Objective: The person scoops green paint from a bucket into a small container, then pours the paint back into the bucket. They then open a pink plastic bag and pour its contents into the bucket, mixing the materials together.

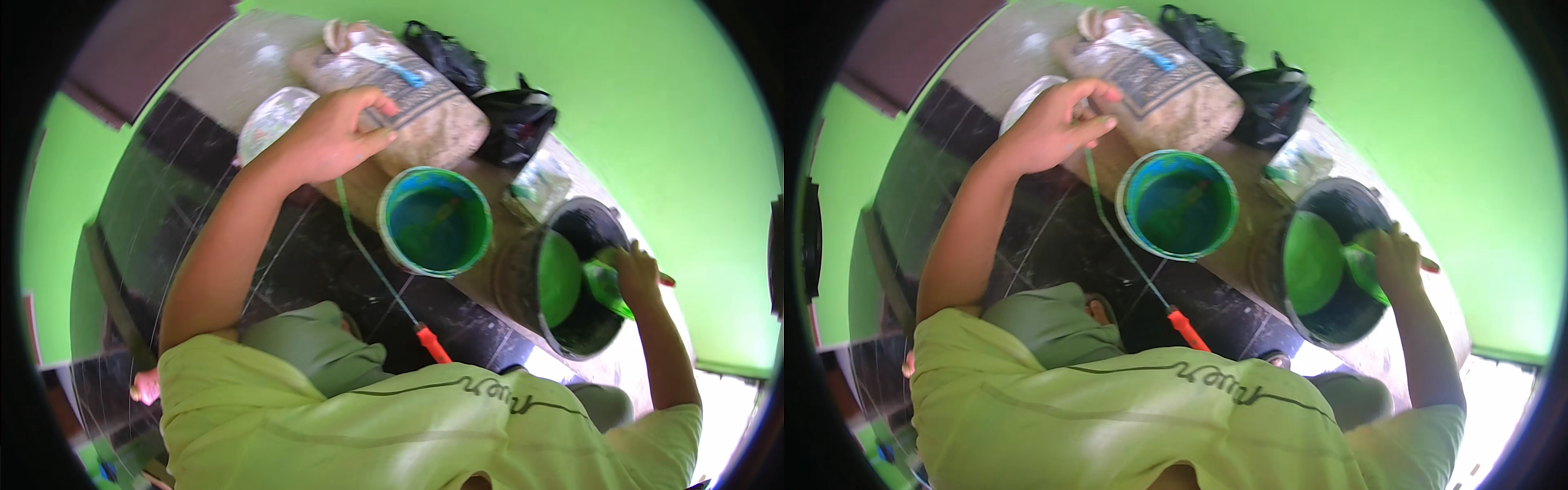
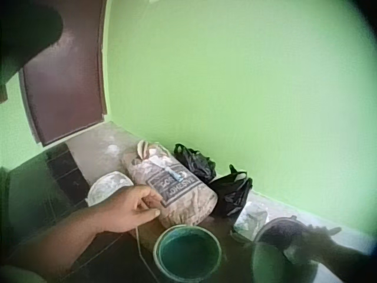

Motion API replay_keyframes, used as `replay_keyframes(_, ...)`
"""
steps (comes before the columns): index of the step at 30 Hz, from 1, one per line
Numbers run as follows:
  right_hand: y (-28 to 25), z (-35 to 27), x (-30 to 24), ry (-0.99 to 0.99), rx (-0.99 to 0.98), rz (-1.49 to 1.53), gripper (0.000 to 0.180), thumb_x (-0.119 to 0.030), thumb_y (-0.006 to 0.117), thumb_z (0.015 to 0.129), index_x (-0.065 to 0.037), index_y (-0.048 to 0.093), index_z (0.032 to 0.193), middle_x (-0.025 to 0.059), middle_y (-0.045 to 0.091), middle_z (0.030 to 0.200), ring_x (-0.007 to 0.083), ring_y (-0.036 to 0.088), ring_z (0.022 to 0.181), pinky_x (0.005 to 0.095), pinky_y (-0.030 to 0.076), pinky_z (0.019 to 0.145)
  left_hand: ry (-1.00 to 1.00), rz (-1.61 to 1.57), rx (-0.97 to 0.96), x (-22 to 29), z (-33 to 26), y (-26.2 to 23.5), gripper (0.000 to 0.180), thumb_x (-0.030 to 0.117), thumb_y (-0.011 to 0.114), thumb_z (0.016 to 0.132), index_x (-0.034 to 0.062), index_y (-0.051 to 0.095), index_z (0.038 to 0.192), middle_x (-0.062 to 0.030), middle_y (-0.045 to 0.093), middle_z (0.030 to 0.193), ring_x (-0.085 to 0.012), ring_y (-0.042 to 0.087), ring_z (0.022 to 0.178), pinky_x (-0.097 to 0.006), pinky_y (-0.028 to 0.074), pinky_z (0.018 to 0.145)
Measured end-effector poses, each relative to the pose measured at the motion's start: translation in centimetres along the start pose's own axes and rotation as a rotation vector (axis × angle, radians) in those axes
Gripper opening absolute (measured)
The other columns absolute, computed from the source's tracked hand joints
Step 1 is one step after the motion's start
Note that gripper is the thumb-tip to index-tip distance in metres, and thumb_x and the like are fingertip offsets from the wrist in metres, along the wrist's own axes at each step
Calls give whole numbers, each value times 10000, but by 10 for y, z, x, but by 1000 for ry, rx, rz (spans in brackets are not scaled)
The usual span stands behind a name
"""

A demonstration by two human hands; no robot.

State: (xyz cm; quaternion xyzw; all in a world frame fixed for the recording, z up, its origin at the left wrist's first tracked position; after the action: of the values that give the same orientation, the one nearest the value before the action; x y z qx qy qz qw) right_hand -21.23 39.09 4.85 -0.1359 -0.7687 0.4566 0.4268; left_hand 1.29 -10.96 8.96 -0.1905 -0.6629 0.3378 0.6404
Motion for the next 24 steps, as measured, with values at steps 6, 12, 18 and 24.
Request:
replay_keyframes(6,-44,0,25,-151,23,509,416,109,548,809,-23,663,1187,187,671,1074,382,681,1043,472,533,880,-235,-39,140,-2,-38,-65,371,174,683,976,-6,605,1291,-95,688,1079,-142,676,874,-296,548,730)
replay_keyframes(12,13,-6,17,-56,76,-152,419,14,564,858,-42,593,1272,203,583,1202,360,658,1007,480,543,842,-147,-55,305,-30,-58,-101,386,185,688,977,-2,606,1305,-84,683,1130,-160,686,986,-311,581,786)
replay_keyframes(18,-8,-15,-14,-127,-27,100,307,-8,571,873,-73,595,1173,185,557,1088,367,650,956,487,546,789,-224,42,252,-52,-78,-98,389,207,696,969,11,607,1293,-50,693,912,-120,654,758,-273,496,657)
replay_keyframes(24,-12,-25,0,-2,-52,405,375,91,505,856,-67,629,1172,200,568,1074,393,654,964,493,530,839,-322,61,184,-75,-97,-88,405,192,682,963,0,591,1308,-68,677,855,-119,642,734,-290,486,666)
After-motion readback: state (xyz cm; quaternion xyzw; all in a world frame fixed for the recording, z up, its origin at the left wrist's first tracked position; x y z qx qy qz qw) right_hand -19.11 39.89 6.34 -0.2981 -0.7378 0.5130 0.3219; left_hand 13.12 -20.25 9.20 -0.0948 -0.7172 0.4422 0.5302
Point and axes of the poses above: each hand's wrist, its own z-axis towards the middle knuckle, its own y-axis out of the palm, x = y × z, the point moved 3 cm from there along z, towards the middle knuckle
